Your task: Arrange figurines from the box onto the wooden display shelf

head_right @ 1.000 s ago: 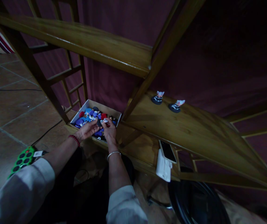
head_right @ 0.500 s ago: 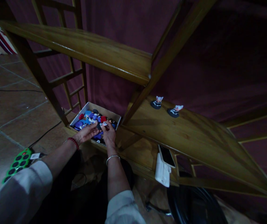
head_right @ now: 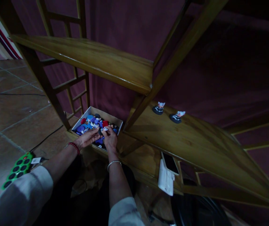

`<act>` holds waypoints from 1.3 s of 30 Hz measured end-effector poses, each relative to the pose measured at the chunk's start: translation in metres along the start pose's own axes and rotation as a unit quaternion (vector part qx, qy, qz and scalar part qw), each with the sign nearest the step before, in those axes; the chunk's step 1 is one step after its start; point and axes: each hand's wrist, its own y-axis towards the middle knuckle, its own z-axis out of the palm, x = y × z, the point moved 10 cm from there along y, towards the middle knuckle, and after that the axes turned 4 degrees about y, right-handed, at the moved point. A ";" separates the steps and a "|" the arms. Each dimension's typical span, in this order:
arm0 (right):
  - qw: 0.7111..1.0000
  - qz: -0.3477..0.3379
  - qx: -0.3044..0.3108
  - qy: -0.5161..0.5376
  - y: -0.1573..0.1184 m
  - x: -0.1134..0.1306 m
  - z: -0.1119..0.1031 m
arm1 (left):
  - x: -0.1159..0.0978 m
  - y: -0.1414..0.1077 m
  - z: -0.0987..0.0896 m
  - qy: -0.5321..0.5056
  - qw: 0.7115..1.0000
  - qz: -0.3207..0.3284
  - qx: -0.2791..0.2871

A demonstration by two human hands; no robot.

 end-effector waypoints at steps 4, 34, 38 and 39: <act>0.999 -0.012 0.000 -0.034 0.000 0.001 0.000 | 0.000 -0.001 0.000 0.002 1.000 -0.001 0.001; 0.999 0.020 0.020 0.027 0.006 -0.010 0.004 | -0.001 0.001 0.001 -0.023 1.000 0.008 -0.004; 0.999 0.015 0.018 0.033 0.005 -0.007 0.003 | 0.000 0.000 0.006 -0.025 1.000 0.004 0.012; 0.999 0.010 0.018 0.037 0.005 -0.006 0.002 | 0.000 -0.001 0.007 -0.025 1.000 0.003 0.016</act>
